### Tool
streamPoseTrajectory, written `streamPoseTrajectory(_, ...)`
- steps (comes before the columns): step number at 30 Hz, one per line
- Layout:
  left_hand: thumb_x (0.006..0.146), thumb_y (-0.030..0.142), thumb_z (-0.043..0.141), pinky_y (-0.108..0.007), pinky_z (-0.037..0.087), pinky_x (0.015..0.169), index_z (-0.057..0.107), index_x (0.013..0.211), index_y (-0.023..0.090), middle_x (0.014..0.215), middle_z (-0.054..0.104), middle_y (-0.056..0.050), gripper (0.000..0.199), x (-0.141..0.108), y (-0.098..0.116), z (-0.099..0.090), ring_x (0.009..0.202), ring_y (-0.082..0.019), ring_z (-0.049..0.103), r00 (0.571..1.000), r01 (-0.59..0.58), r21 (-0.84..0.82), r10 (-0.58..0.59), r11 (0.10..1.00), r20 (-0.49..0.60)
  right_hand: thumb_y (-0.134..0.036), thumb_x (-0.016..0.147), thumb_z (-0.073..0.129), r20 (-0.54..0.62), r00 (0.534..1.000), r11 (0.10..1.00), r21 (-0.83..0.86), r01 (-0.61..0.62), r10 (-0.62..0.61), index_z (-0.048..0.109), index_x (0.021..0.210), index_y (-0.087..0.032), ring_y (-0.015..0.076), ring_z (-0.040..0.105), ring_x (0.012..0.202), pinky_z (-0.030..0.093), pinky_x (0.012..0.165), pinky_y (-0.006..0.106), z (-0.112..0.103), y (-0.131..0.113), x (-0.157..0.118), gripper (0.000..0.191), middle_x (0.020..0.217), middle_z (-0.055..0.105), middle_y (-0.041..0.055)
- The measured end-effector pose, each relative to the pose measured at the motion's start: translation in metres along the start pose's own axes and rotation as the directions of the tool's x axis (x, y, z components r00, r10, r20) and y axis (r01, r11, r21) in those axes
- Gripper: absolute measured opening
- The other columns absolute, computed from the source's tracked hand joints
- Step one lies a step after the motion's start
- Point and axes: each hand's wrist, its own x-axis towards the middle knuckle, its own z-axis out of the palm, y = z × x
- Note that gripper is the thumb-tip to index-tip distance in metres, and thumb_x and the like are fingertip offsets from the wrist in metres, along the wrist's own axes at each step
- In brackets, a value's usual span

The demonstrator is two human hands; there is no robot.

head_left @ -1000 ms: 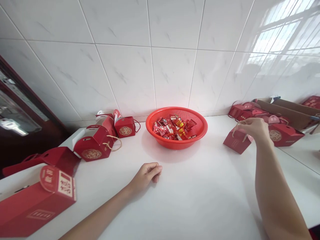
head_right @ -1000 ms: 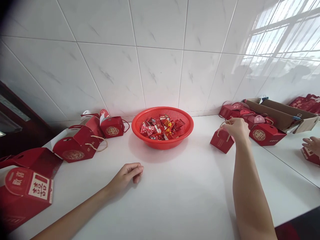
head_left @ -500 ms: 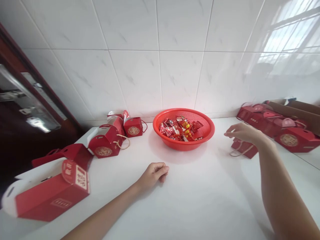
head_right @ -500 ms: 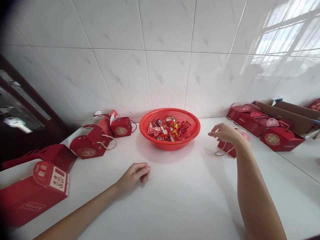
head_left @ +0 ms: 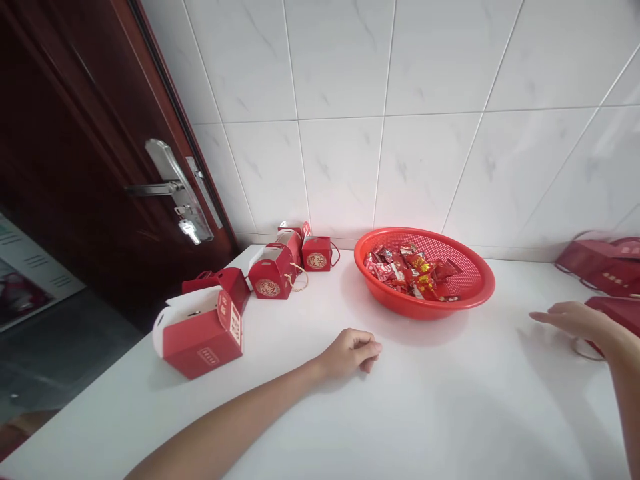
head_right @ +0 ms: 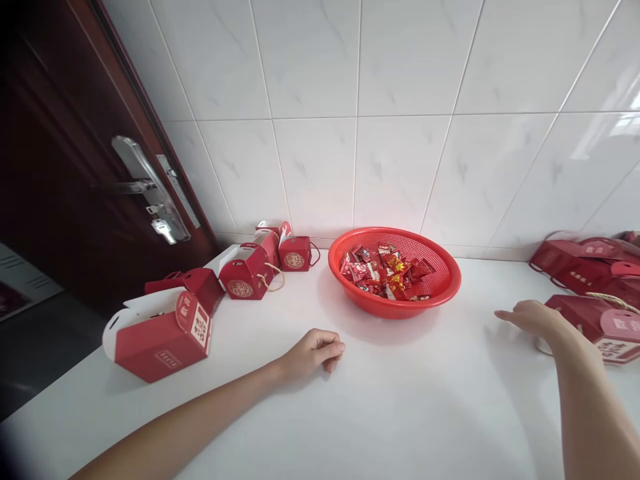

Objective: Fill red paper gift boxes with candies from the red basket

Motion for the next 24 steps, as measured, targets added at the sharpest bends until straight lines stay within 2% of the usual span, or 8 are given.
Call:
streamPoseTrajectory(4,0.08,0.059,0.066,-0.029,0.04,0.065,0.054,0.065,0.019,0.057,0.055,0.002,0.044,0.0,0.001,-0.001,0.057,-0.013,0.048,1.0,0.009,0.012,-0.009,1.0,0.012,-0.054,0.054,0.074,0.103,0.99,0.994,-0.065,-0.087,0.094,0.055,0.047,-0.03,0.0525,0.067,0.1,0.05,0.09,0.064,-0.001,-0.018,-0.004,0.031,0.082,0.071,0.0179)
streamPoseTrajectory(6,0.081,0.058,0.066,-0.029,0.04,0.066,0.054,0.066,0.019,0.06,0.056,0.001,0.043,-0.001,0.002,-0.002,0.059,-0.013,0.049,0.999,0.007,0.026,-0.008,1.0,0.033,-0.053,0.056,0.075,0.148,0.982,0.993,-0.043,-0.111,0.117,0.062,0.051,-0.029,0.0505,0.066,0.107,0.05,0.096,0.06,-0.006,-0.038,-0.015,0.027,0.095,0.073,0.019)
streamPoseTrajectory(10,0.083,0.049,0.067,-0.029,0.041,0.069,0.056,0.066,0.018,0.066,0.06,0.0,0.037,-0.003,0.004,-0.003,0.065,-0.014,0.053,0.996,0.021,0.074,-0.027,0.997,0.086,-0.054,0.059,0.078,0.371,0.927,0.997,0.026,-0.078,0.063,0.077,0.075,-0.03,0.0435,0.068,0.111,0.051,0.101,0.054,-0.015,-0.076,-0.043,0.029,0.106,0.076,0.0154)
streamPoseTrajectory(12,0.083,0.045,0.067,-0.029,0.04,0.068,0.056,0.066,0.018,0.068,0.061,0.0,0.034,-0.004,0.005,-0.003,0.066,-0.014,0.052,0.995,0.051,0.085,-0.058,0.995,0.08,-0.055,0.06,0.08,0.396,0.918,0.998,0.063,-0.017,-0.009,0.079,0.092,-0.032,0.0405,0.069,0.112,0.054,0.098,0.052,-0.016,-0.092,-0.059,0.039,0.112,0.077,0.0127)
streamPoseTrajectory(14,0.084,0.041,0.066,-0.028,0.04,0.067,0.056,0.067,0.018,0.068,0.061,0.001,0.031,-0.006,0.006,-0.002,0.067,-0.013,0.052,0.994,0.084,0.098,-0.091,0.992,0.065,-0.057,0.064,0.078,0.402,0.904,0.989,0.048,0.14,-0.148,0.079,0.093,-0.031,0.0377,0.071,0.107,0.057,0.091,0.05,-0.013,-0.109,-0.075,0.039,0.11,0.077,0.0115)
streamPoseTrajectory(17,0.084,0.036,0.064,-0.027,0.04,0.065,0.06,0.069,0.018,0.071,0.063,0.0,0.024,-0.009,0.008,-0.002,0.069,-0.014,0.054,0.99,0.106,0.154,-0.118,0.982,0.071,-0.053,0.082,0.064,0.368,0.8,0.872,0.068,0.486,-0.474,0.071,0.073,-0.026,0.0306,0.072,0.085,0.057,0.072,0.042,-0.005,-0.141,-0.099,0.03,0.09,0.076,0.0091)
streamPoseTrajectory(20,0.084,0.033,0.062,-0.026,0.041,0.064,0.064,0.073,0.018,0.072,0.065,0.0,0.019,-0.009,0.01,-0.002,0.069,-0.015,0.056,0.988,0.107,0.232,-0.129,0.967,0.082,-0.04,0.095,0.047,0.282,0.732,0.768,0.031,0.64,-0.621,0.055,0.063,-0.022,0.0215,0.061,0.06,0.047,0.058,0.035,0.008,-0.172,-0.117,0.037,0.068,0.067,0.0057)
streamPoseTrajectory(24,0.085,0.025,0.059,-0.025,0.044,0.065,0.067,0.076,0.018,0.075,0.066,0.001,0.013,-0.008,0.016,-0.007,0.07,-0.015,0.058,0.983,-0.01,0.421,-0.07,0.907,0.173,-0.029,0.097,0.05,-0.014,0.6,0.6,0.014,0.8,-0.8,0.062,0.082,-0.021,0.0217,0.063,0.077,0.045,0.064,0.031,0.05,-0.191,-0.125,0.021,0.086,0.069,0.0077)
